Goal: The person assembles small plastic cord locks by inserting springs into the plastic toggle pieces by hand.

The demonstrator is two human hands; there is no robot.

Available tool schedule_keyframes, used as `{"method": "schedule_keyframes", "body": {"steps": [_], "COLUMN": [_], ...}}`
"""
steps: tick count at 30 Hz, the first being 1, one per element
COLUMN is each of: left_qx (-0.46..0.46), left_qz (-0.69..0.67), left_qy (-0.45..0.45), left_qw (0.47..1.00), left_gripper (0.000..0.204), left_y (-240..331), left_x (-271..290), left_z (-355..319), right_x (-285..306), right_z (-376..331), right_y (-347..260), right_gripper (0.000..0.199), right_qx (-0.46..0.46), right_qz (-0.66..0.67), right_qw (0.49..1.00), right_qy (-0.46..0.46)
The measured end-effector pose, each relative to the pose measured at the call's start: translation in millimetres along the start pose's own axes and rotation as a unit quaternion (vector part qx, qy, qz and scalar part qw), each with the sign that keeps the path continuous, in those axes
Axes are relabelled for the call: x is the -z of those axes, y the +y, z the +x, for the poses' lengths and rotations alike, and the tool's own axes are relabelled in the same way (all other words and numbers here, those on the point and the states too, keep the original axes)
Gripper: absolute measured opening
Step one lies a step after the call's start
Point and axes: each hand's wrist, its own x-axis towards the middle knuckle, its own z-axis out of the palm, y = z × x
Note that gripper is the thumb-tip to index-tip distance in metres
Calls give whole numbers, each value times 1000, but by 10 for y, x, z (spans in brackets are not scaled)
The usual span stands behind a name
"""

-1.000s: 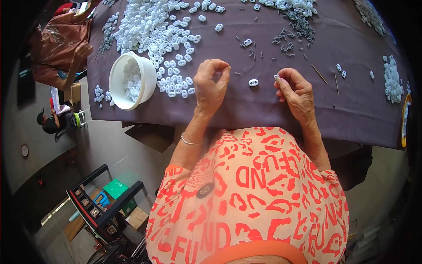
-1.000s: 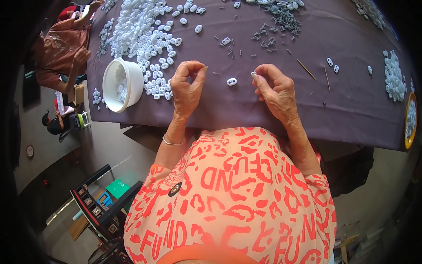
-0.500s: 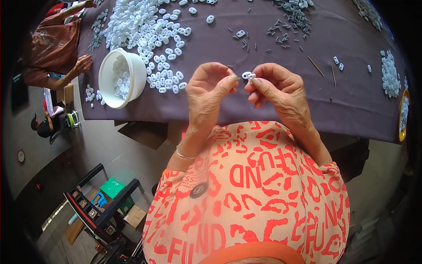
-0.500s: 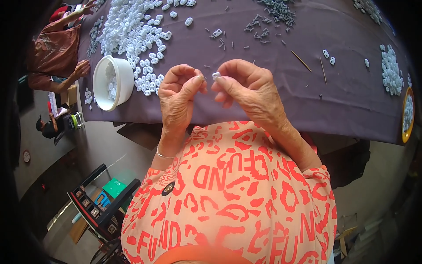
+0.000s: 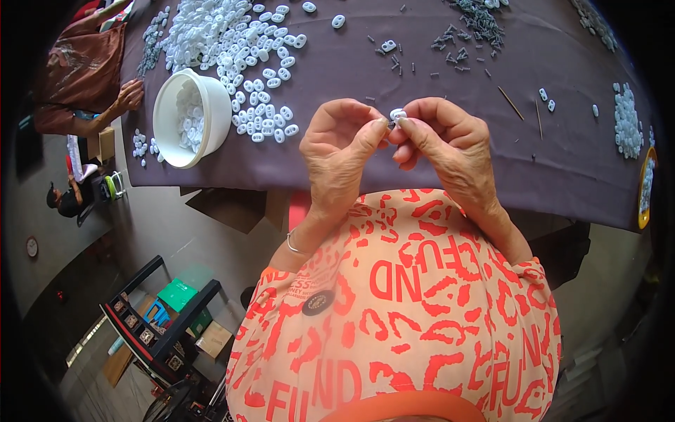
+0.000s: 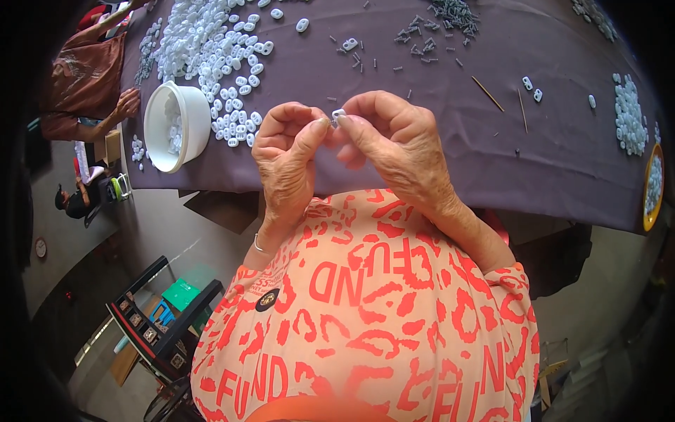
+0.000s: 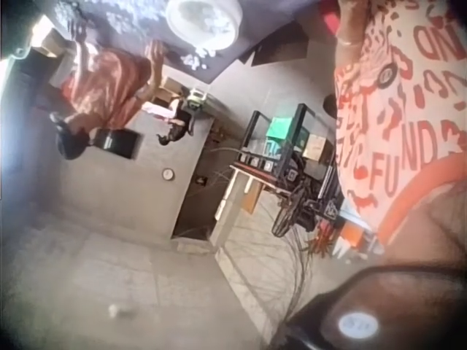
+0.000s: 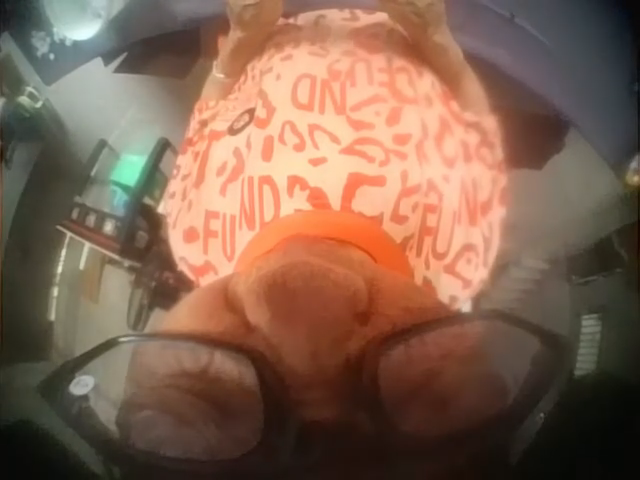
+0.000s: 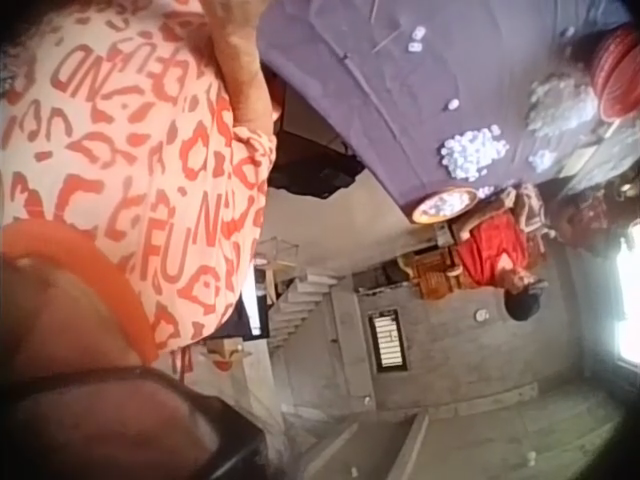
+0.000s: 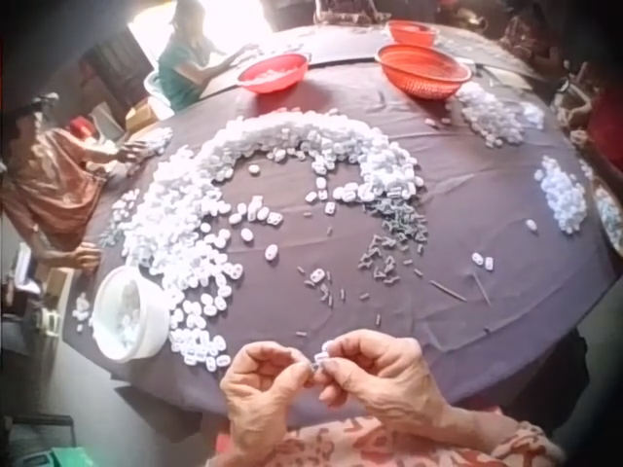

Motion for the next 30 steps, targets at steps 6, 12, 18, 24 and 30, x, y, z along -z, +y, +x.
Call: {"method": "schedule_keyframes", "body": {"steps": [6,12,18,24,30], "left_qx": [-8,-14,-15,-10,-4], "left_qz": [-13,3,15,11,12], "left_qy": [0,6,18,29,36], "left_qw": [1000,1000,1000,999,999], "left_gripper": [19,17,16,15,15], "left_y": [-16,-50,-109,-117,-154], "left_x": [4,14,46,42,63], "left_z": [-4,-11,-11,-33,-30], "right_x": [-3,-6,-6,-45,-25], "right_z": [5,15,34,57,71], "right_y": [8,39,82,103,112], "right_gripper": [15,15,14,15,15], "right_qx": [-13,-16,-29,-37,-53], "right_qz": [-15,4,1,-5,11], "right_qw": [1000,1000,1000,999,999], "right_qy": [0,-2,-7,-2,7]}}
